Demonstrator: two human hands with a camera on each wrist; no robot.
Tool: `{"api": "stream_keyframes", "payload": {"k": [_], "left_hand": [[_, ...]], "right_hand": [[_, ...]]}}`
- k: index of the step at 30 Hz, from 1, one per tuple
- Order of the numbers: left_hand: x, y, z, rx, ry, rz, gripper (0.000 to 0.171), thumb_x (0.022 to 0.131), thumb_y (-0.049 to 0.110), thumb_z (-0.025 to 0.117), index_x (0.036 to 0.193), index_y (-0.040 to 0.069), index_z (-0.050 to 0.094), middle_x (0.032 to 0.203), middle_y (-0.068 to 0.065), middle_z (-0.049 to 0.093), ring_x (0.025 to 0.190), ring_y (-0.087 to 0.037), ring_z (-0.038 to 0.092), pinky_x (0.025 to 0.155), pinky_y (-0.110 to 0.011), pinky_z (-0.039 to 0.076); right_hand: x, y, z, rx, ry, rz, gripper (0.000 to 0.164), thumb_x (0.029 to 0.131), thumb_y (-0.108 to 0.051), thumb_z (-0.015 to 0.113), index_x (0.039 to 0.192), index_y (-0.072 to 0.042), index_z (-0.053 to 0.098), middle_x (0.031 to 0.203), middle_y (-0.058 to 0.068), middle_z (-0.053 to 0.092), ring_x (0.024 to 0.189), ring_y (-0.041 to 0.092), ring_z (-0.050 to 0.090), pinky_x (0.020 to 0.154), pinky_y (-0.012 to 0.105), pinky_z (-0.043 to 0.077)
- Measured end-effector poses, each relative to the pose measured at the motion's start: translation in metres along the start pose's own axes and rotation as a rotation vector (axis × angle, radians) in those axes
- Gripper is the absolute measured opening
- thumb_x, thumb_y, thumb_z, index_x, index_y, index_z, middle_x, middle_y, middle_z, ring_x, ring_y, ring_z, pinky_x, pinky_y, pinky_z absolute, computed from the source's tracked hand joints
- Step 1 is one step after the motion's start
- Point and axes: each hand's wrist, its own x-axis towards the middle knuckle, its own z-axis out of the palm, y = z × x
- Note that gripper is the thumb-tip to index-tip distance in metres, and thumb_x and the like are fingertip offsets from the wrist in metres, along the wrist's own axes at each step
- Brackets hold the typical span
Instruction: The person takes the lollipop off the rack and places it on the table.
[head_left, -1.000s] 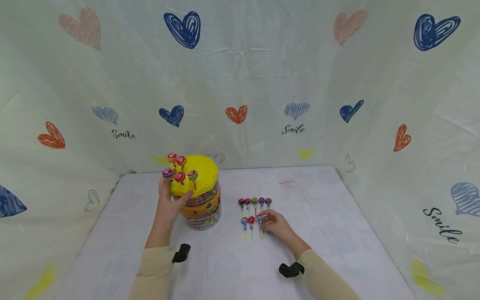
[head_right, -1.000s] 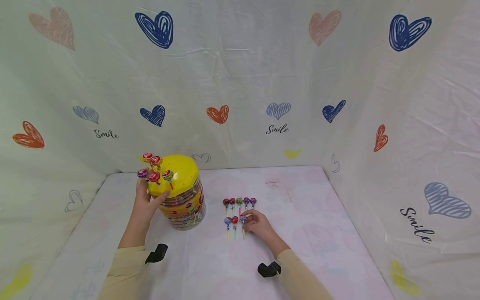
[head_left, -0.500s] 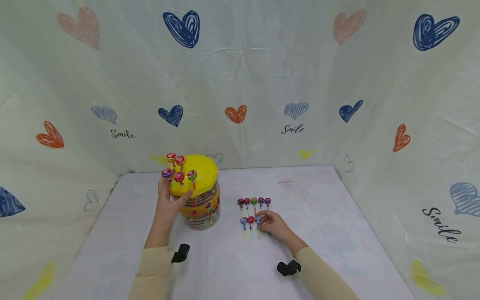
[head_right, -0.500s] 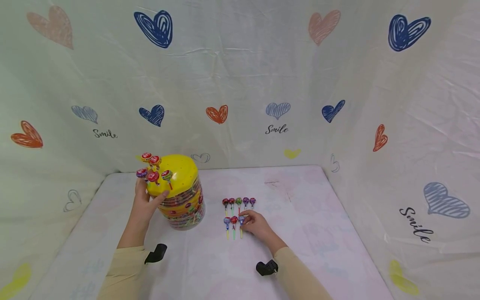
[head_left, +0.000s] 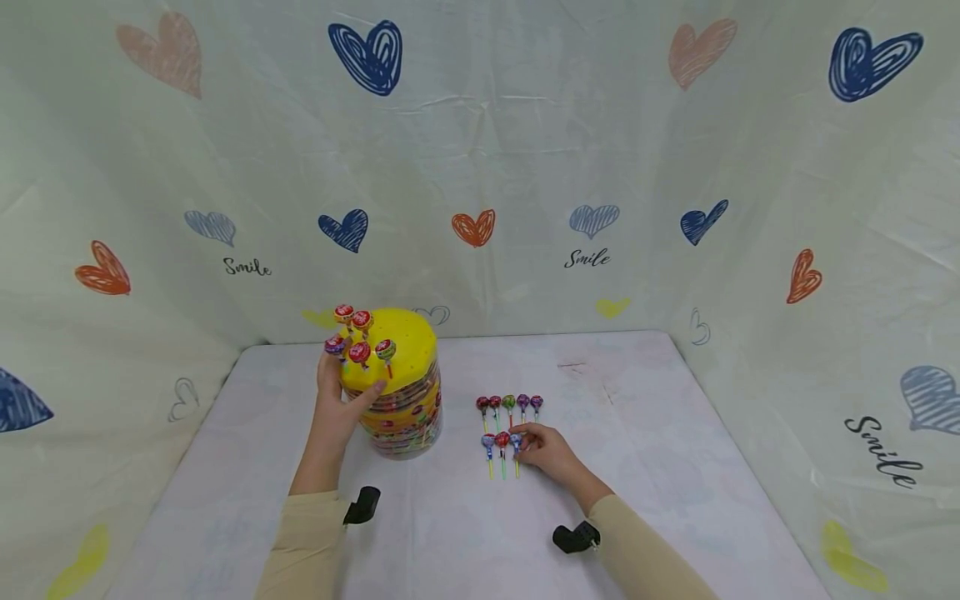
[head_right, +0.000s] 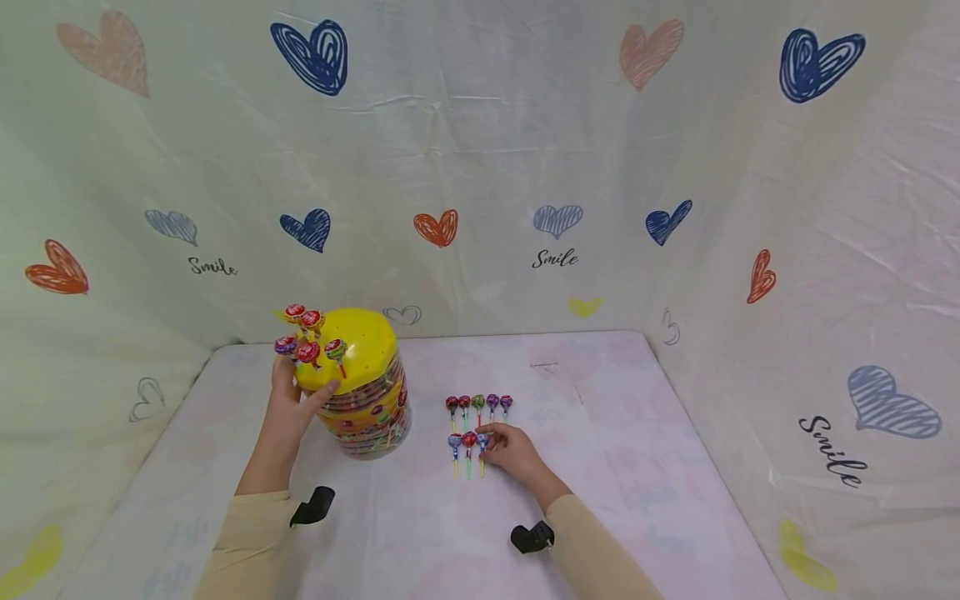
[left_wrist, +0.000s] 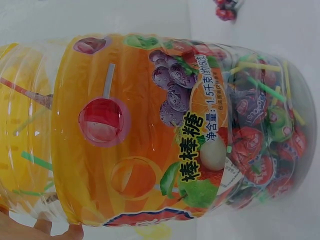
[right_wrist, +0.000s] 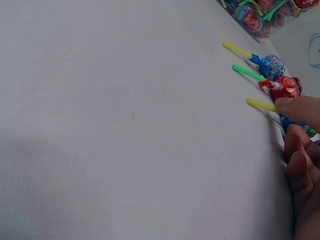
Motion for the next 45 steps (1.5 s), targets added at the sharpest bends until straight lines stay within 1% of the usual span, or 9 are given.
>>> {"api": "stream_keyframes", "payload": {"k": [9, 13, 15, 20, 26, 31, 34, 40, 45], "left_hand": [[0.000, -0.001, 0.000, 0.008, 0.005, 0.008, 0.090, 0.090, 0.018, 0.071, 0.157, 0.027, 0.011, 0.160, -0.001, 0.002, 0.148, -0.024, -0.002, 0.114, -0.061, -0.002], [0.001, -0.002, 0.000, 0.011, 0.007, 0.017, 0.090, 0.090, 0.019, 0.071, 0.157, 0.027, 0.012, 0.160, -0.002, 0.003, 0.148, -0.024, -0.002, 0.114, -0.060, -0.002], [0.000, -0.002, 0.001, 0.013, 0.010, 0.013, 0.090, 0.090, 0.020, 0.071, 0.157, 0.029, 0.012, 0.160, -0.001, 0.003, 0.148, -0.024, -0.001, 0.114, -0.060, -0.002], [0.000, -0.002, 0.001, 0.017, 0.007, 0.007, 0.090, 0.091, 0.021, 0.071, 0.157, 0.031, 0.011, 0.160, -0.001, 0.000, 0.148, -0.026, -0.003, 0.113, -0.062, -0.002], [0.001, -0.002, -0.001, 0.013, -0.004, 0.009, 0.089, 0.092, 0.020, 0.069, 0.157, 0.030, 0.010, 0.161, 0.000, -0.001, 0.148, -0.025, -0.004, 0.114, -0.060, -0.003], [0.003, -0.002, -0.001, 0.006, -0.014, 0.005, 0.088, 0.092, 0.015, 0.069, 0.158, 0.025, 0.012, 0.161, -0.001, -0.002, 0.148, -0.026, -0.004, 0.114, -0.061, -0.004], [0.004, -0.002, -0.002, 0.007, -0.015, 0.007, 0.087, 0.092, 0.014, 0.069, 0.158, 0.022, 0.013, 0.161, -0.001, -0.002, 0.148, -0.026, -0.004, 0.114, -0.060, -0.004], [0.003, -0.005, -0.002, 0.017, -0.004, 0.047, 0.087, 0.091, 0.018, 0.070, 0.157, 0.027, 0.015, 0.160, 0.004, 0.000, 0.148, -0.024, -0.002, 0.114, -0.060, -0.003], [0.003, -0.006, -0.002, 0.024, -0.005, 0.026, 0.087, 0.091, 0.022, 0.071, 0.157, 0.030, 0.015, 0.161, 0.004, -0.001, 0.148, -0.024, -0.003, 0.114, -0.061, -0.003]], "right_hand": [[0.000, 0.003, -0.004, 0.036, 0.021, -0.046, 0.048, 0.083, -0.006, 0.076, 0.128, -0.008, 0.063, 0.086, 0.005, 0.060, 0.062, 0.014, 0.048, 0.051, 0.024, 0.041], [0.002, -0.003, -0.006, 0.057, 0.055, -0.060, 0.047, 0.083, -0.003, 0.075, 0.128, -0.008, 0.063, 0.088, 0.006, 0.059, 0.064, 0.016, 0.049, 0.051, 0.025, 0.042], [0.004, -0.010, -0.008, 0.064, 0.074, -0.068, 0.045, 0.084, -0.002, 0.074, 0.127, -0.006, 0.063, 0.089, 0.006, 0.059, 0.068, 0.016, 0.050, 0.052, 0.025, 0.042], [0.011, -0.038, -0.010, 0.117, 0.126, -0.080, 0.044, 0.084, 0.002, 0.072, 0.127, -0.002, 0.063, 0.095, 0.010, 0.060, 0.077, 0.018, 0.054, 0.056, 0.025, 0.045], [0.021, -0.075, -0.010, 0.227, 0.111, -0.166, 0.045, 0.085, 0.005, 0.070, 0.128, -0.002, 0.061, 0.108, 0.022, 0.060, 0.084, 0.018, 0.059, 0.069, 0.024, 0.052], [0.027, -0.107, -0.008, 0.294, 0.069, -0.236, 0.045, 0.087, 0.001, 0.070, 0.130, -0.004, 0.060, 0.115, 0.023, 0.060, 0.092, 0.021, 0.060, 0.077, 0.025, 0.053], [0.028, -0.128, -0.005, 0.320, 0.033, -0.286, 0.045, 0.088, 0.000, 0.070, 0.131, -0.002, 0.059, 0.117, 0.024, 0.060, 0.097, 0.026, 0.059, 0.080, 0.026, 0.053], [0.033, -0.167, 0.003, 0.369, -0.052, -0.385, 0.044, 0.088, 0.003, 0.067, 0.131, -0.001, 0.058, 0.120, 0.019, 0.061, 0.108, 0.038, 0.057, 0.087, 0.031, 0.054], [0.036, -0.196, 0.010, 0.375, -0.117, -0.462, 0.044, 0.089, 0.007, 0.065, 0.131, 0.003, 0.057, 0.122, 0.018, 0.061, 0.112, 0.039, 0.056, 0.092, 0.035, 0.052]]}}
